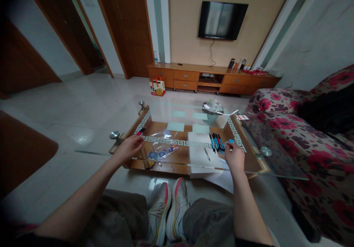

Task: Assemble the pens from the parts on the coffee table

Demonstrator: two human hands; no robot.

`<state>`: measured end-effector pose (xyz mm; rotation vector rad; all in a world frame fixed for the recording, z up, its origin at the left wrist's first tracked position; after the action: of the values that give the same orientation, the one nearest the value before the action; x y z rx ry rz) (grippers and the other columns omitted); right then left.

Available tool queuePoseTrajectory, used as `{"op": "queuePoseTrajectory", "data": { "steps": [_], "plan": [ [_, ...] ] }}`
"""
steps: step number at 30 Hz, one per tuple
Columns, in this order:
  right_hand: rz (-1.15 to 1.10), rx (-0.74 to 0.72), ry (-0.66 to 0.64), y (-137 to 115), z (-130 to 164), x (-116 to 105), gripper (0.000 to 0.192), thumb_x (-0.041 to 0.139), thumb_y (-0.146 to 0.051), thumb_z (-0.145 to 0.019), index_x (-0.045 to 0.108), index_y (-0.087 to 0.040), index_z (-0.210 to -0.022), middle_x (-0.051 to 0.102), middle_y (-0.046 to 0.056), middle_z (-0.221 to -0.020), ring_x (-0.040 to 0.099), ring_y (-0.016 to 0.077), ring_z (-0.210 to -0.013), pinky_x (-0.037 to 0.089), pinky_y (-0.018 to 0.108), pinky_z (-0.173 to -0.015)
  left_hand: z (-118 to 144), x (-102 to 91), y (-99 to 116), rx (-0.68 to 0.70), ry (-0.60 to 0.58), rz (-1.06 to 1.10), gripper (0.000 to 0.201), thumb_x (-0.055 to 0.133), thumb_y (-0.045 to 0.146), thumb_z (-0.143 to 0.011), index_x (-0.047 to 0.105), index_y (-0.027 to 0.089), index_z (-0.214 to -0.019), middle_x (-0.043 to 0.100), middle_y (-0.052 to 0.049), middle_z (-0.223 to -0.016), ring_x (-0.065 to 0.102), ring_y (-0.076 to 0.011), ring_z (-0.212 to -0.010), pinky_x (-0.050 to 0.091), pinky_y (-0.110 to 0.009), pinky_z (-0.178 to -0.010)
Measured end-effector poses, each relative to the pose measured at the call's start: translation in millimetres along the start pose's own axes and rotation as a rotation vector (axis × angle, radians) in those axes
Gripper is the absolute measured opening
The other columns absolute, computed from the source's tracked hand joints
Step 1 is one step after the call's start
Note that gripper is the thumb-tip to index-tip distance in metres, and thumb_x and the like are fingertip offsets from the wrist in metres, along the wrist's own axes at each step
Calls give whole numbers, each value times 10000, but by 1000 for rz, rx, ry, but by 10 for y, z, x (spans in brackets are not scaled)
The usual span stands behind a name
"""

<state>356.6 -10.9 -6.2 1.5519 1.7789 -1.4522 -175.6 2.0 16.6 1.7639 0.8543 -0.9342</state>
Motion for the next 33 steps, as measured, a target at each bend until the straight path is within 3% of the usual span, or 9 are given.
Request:
{"op": "queuePoseTrajectory", "data": {
  "steps": [4,7,12,20,25,30,33],
  "plan": [
    [-100,-92,62,-330,155,-70,325,491,-321,-876,730,-143,-1006,719,137,-954,642,270,-880,481,376,-848,4,103,-291,-99,134,-113,235,512,270,-883,651,186,-1053,628,-93,-1031,588,-253,-982,476,-372,-902],
    [-142,-158,64,-584,246,-35,292,486,-309,-887,721,-153,-966,702,135,-946,625,273,-906,481,380,-854,-6,220,-419,-136,151,-161,283,524,260,-868,641,182,-1114,609,-107,-1050,573,-266,-997,474,-385,-915],
    [-188,-207,22,-826,324,32,262,498,-306,-894,717,-186,-977,682,114,-954,610,272,-927,476,393,-875,-50,326,-497,-150,148,-184,310,460,250,-909,620,177,-1163,591,-106,-1025,582,-253,-940,487,-367,-866],
    [-300,-189,-34,-989,345,-36,261,519,-326,-905,735,-203,-985,689,94,-946,615,238,-822,481,359,-787,-13,257,-531,-182,138,-208,306,421,253,-928,618,163,-1144,638,-114,-987,613,-268,-917,492,-383,-863],
    [-547,-71,-169,-1110,432,45,298,560,-432,-904,733,-198,-971,714,96,-975,620,224,-799,486,337,-725,-15,203,-226,-166,162,69,296,510,321,-907,636,171,-1129,683,-109,-1059,641,-258,-960,517,-385,-885],
    [-894,85,-474,-1364,647,231,400,636,-529,-855,705,-189,-1054,705,64,-885,585,178,-694,456,287,-615,56,343,424,-138,-116,719,360,548,435,-931,651,179,-1163,717,-74,-1004,683,-199,-860,554,-315,-769],
    [-1030,150,-642,-1514,794,332,442,603,-593,-864,690,-206,-1057,683,41,-862,527,142,-604,399,257,-522,116,438,696,-85,-164,832,342,577,433,-927,695,179,-1124,715,-82,-1030,671,-183,-857,541,-296,-760]
  ]
}}
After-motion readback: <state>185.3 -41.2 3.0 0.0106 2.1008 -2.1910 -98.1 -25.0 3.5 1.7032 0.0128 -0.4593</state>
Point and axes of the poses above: each hand's wrist, its own z-axis away from the middle knuckle, its own x-axis out of the palm, y = z × x, the point moved 3 cm from there along -z, towards the middle knuckle
